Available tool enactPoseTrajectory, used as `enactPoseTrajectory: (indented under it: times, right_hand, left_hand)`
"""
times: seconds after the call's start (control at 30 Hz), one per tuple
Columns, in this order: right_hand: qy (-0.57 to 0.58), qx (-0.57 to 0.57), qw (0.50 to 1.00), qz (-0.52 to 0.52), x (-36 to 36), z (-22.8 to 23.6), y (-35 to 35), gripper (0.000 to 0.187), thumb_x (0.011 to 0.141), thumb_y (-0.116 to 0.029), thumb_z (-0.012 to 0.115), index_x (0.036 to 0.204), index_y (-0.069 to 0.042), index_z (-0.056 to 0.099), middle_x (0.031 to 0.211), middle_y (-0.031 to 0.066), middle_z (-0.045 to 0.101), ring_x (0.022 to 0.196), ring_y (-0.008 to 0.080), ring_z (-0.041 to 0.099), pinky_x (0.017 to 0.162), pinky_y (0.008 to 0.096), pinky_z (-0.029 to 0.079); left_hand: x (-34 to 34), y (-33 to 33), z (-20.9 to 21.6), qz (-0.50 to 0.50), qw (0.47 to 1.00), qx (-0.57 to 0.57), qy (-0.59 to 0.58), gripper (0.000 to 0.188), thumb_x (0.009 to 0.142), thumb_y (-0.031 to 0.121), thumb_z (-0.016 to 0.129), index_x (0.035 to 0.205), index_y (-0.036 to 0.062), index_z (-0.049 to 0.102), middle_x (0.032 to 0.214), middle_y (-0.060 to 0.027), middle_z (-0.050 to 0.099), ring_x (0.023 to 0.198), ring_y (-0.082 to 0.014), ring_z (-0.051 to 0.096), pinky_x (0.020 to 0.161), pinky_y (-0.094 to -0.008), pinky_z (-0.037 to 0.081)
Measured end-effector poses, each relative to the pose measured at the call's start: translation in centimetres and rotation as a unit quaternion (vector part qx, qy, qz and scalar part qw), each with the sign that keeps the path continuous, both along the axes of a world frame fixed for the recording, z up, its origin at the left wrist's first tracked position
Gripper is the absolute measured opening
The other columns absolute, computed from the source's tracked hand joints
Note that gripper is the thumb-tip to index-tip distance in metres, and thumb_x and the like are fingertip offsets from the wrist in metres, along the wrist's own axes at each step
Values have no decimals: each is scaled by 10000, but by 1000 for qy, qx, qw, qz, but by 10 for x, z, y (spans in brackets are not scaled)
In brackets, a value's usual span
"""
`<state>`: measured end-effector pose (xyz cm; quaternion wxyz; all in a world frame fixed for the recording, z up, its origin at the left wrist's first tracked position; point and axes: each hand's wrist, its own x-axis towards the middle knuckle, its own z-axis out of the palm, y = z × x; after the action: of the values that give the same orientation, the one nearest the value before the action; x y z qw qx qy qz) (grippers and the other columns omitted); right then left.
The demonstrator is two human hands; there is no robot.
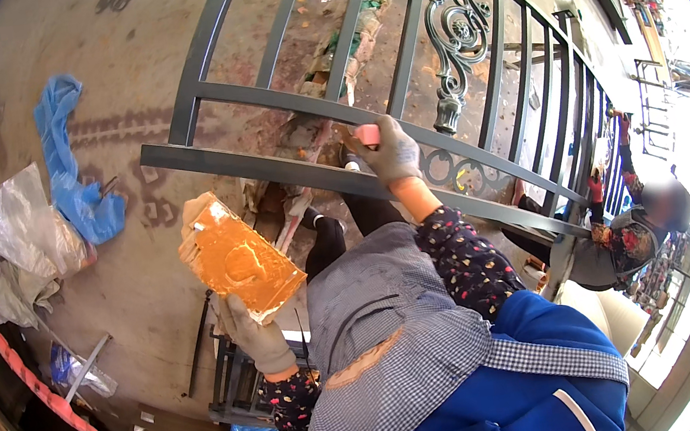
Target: The person walks to a paint bucket, dips a brush into orange paint, and applies it to a metal gate using a sponge. They repeatedly load the sponge with paint and rub it onto the gate's horizontal bars and decorative elements.
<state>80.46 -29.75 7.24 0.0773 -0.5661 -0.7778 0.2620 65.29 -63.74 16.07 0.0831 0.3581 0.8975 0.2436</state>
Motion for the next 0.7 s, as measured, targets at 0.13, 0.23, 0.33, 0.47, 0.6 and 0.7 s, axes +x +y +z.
enactPoseTrajectory:
  times: [0.13,0.23,0.33,0.47,0.6,0.7]
  right_hand:
    - [-29,-14,999,-26,28,1,-2,472,798,-394,774,1088,-89,559,1034,146,669,934,385,674,772,472,538]
    - [26,-3,999,-18,9,5,-2,467,795,-386,776,1082,-92,554,1030,148,667,921,393,672,768,477,538]
    - [-1,17,1000,-18,3,-9,-1,472,796,-403,776,1073,-91,556,1019,149,666,907,400,671,762,476,539]
    - [-12,-8,999,-50,20,-8,-1,471,788,-397,777,1068,-87,560,1043,159,661,899,404,671,761,480,537]
    - [57,-3,998,7,6,2,-5,455,787,-352,774,1085,-80,563,1059,166,646,926,402,662,780,477,532]
    - [58,-2,994,91,8,2,-5,407,805,-285,753,1119,-103,569,1074,145,628,933,396,661,788,472,535]
  left_hand:
    - [0,11,5,7,999,31,-4,434,941,131,675,1334,35,518,1216,-221,611,1111,-410,599,954,-462,471]
    - [-2,5,-5,5,999,32,-40,531,913,139,693,1384,51,462,1286,-258,576,1174,-467,557,1003,-530,419]
    - [-3,8,-6,-8,999,47,-25,535,906,123,693,1381,47,458,1249,-259,579,1145,-472,557,990,-531,425]
    - [-3,1,-15,-3,996,82,-43,531,904,118,689,1374,35,455,1222,-268,574,1115,-476,554,963,-529,431]
    - [-6,22,3,-34,997,74,-17,503,923,139,668,1362,10,459,1203,-269,570,1073,-474,555,924,-522,435]
    - [-7,22,2,-20,997,64,-37,489,941,174,652,1357,-1,462,1189,-262,573,1051,-472,556,899,-518,436]
